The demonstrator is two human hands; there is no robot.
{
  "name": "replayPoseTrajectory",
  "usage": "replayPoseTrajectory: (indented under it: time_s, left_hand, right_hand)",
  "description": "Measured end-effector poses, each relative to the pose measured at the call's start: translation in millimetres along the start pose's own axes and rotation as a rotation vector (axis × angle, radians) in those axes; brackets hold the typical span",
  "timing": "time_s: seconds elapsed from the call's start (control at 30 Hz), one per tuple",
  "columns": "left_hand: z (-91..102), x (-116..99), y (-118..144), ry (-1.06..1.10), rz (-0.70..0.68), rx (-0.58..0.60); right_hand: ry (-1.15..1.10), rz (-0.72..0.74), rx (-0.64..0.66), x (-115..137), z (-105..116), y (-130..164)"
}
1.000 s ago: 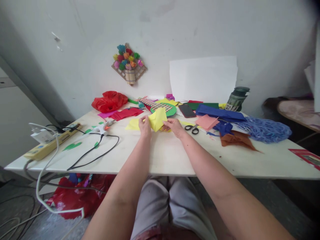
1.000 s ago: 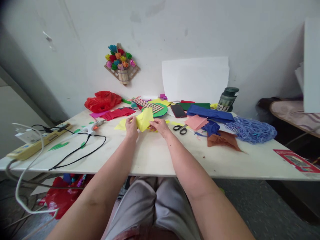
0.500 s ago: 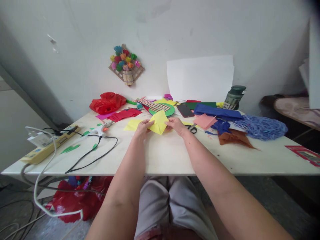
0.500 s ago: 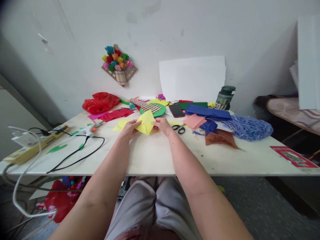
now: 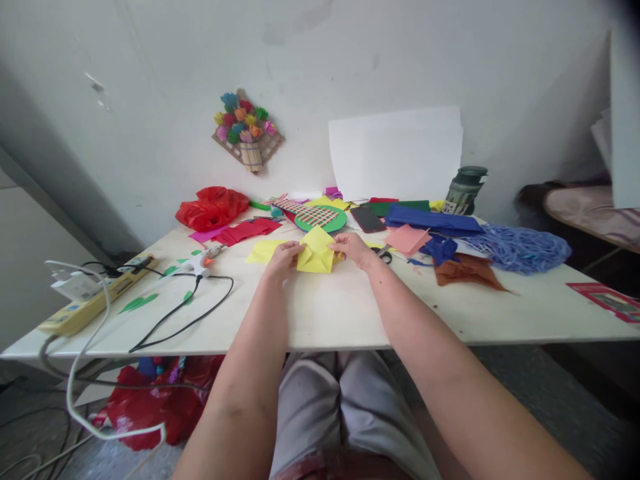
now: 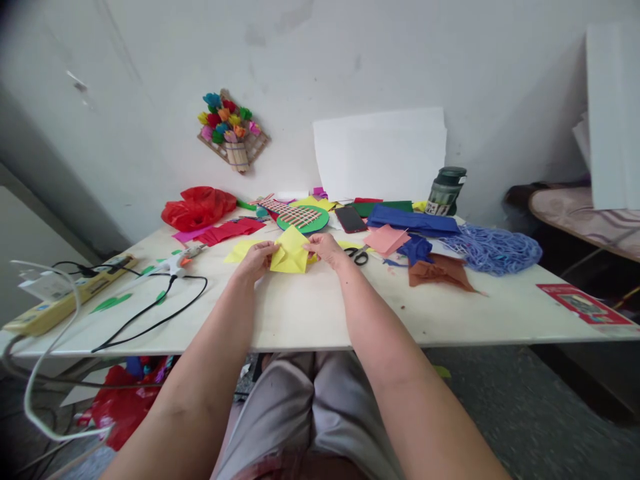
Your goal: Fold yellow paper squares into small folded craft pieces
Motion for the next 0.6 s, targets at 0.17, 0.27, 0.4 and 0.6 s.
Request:
replayPoseTrajectory:
  time_s: [0.17,0.27,0.4,0.6]
  left_hand:
    - [-0.4,-0.7,1.3,-0.013,0.031,0.003]
    - [-0.9,-1.3,1.7,-0.008,0.039,0.007]
    - [-1.1,-2.1,2.7,-0.008,0.029,-0.008]
    - [-1.6,-3.0,3.3,0.002,0.010,0.010]
  right_hand:
    - [-0.024,0.012,-0.061,-0.1,1.4,-2.2]
    - [-0.065,0.007,-0.055,1.9,1.3,-1.6]
    - [-0.067,-0.022,-0.054,4.3,1.9,0.8]
    - [-0.030,-0.015,-0.043,1.7,3.4,0.6]
Point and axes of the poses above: each hand's wrist, its own y-axis away from the middle knuckle, its own z-axis out of the back of the hand, x = y × z, the point moved 3 cm from there along -y, towards the middle knuckle, and after that the axes turned 5 degrees about -x, right-handed, at the moved point
